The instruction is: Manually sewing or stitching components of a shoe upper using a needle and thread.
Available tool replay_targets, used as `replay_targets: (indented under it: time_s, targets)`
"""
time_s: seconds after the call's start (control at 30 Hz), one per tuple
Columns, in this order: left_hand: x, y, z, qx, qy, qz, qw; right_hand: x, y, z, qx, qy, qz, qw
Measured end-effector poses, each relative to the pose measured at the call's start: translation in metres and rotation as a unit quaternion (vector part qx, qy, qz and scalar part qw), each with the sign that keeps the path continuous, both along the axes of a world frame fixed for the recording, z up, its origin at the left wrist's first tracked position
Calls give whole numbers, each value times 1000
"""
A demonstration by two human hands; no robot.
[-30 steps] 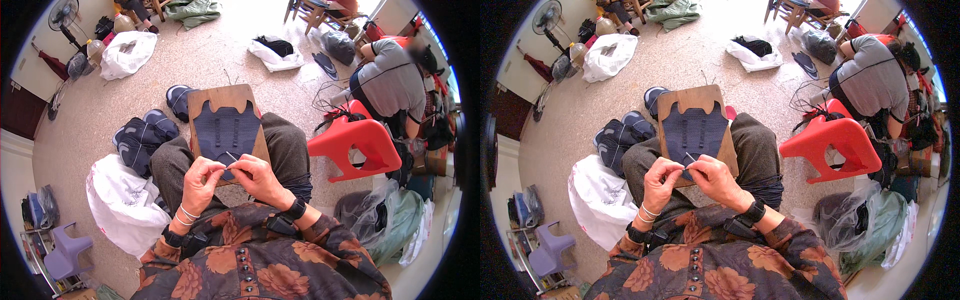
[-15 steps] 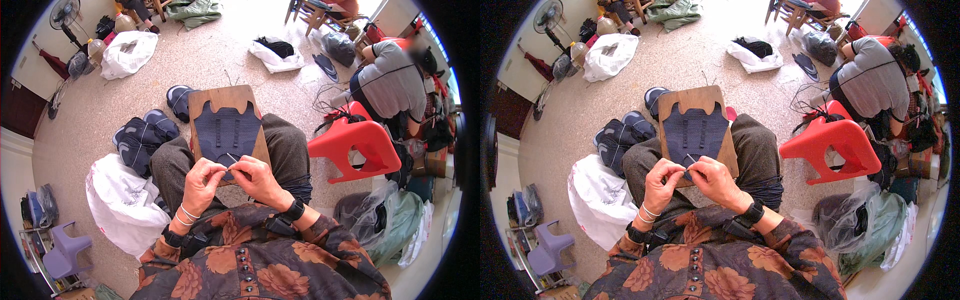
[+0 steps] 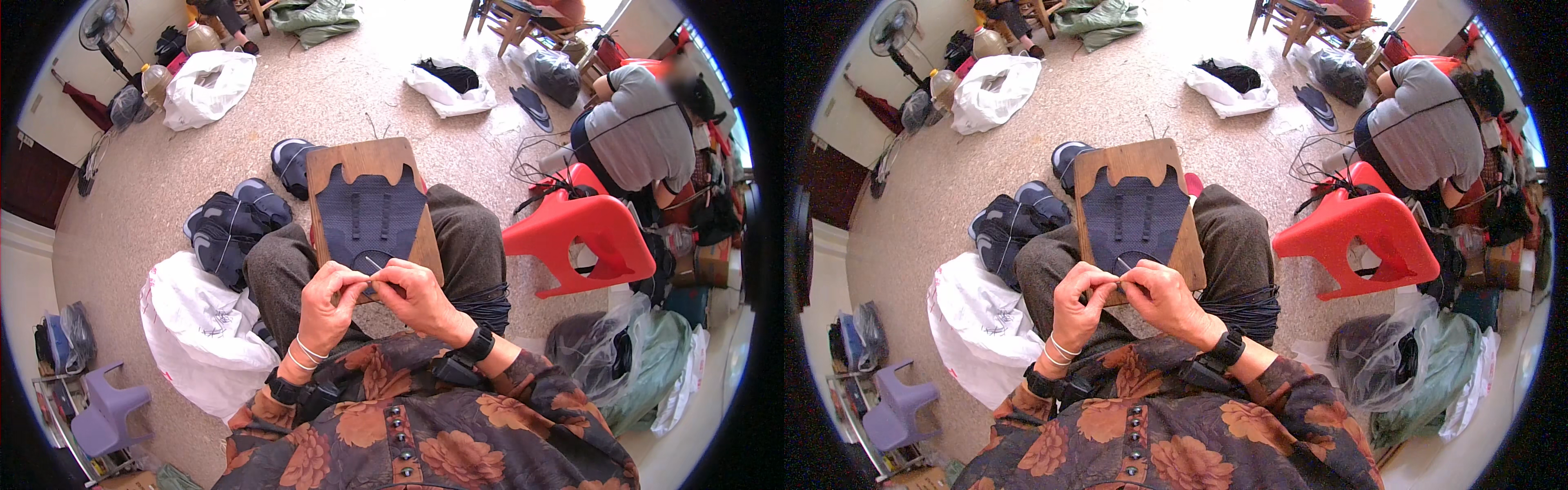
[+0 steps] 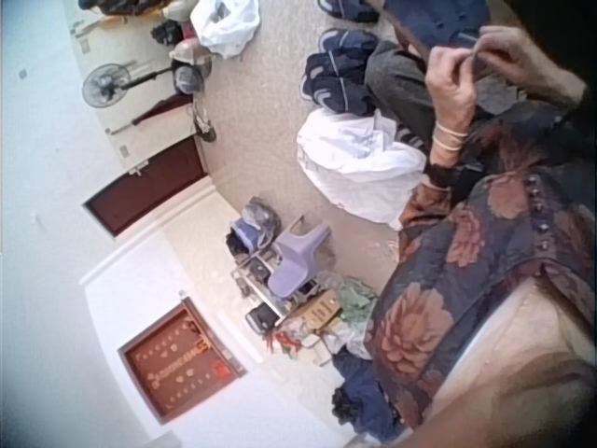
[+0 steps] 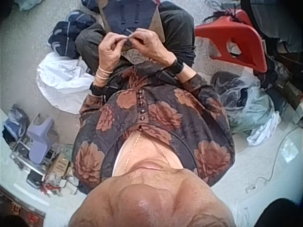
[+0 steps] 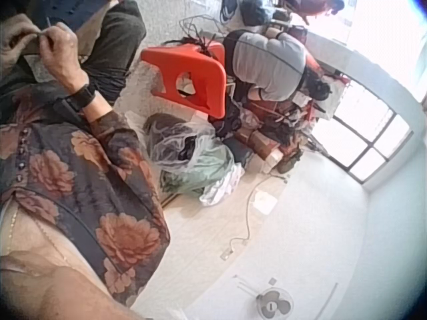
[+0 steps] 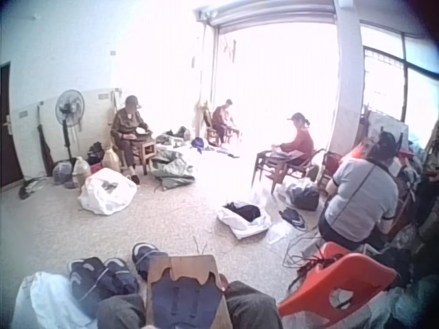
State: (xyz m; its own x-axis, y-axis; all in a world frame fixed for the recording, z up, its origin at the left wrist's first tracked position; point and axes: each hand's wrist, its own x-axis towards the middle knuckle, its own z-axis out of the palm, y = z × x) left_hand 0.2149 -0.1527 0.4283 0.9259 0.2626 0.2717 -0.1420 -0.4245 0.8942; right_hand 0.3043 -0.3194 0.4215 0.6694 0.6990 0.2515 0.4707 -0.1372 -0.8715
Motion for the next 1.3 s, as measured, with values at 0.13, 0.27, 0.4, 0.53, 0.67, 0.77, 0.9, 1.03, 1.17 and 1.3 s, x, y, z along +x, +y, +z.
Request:
replay_targets:
  time_s: [0.13, 0.27, 0.4, 0.53, 0.67, 0.77, 0.9, 1.03, 1.17, 1.3]
  targets:
    - [-1, 1, -2, -19, -5, 3, 1000, -3, 0, 6, 12, 45, -2, 999]
    - [0, 1, -1, -33, 11, -2, 999, 0, -7, 5, -22, 135, -20, 990]
    - [-1, 1, -2, -39, 16, -5, 999, -1, -4, -3, 1, 90, 1, 996]
    - [-1, 1, -2, -32, 11, -10, 999, -4, -1, 2, 28, 70, -14, 997]
    - [-1, 2, -1, -18, 11, -4, 1000, -1, -7, -2, 1, 81, -16, 997]
    - [0, 1, -1, -29, 8, -6, 1000, -1, -7, -2, 7, 80, -5, 997]
    - [-1, 3, -4, -19, 17, -24, 999, -2, -5, -5, 20, 102, 1, 995]
    - [-4, 1, -9, -88, 69, -30, 993, -1, -5, -8, 11, 106, 17, 994]
    - [-5, 1, -12, -77, 61, -37, 994, -1, -4, -6, 6, 122, 29, 992]
    - [-5, 3, -6, -53, 78, -50, 994, -1, -2, -9, 15, 98, 28, 995]
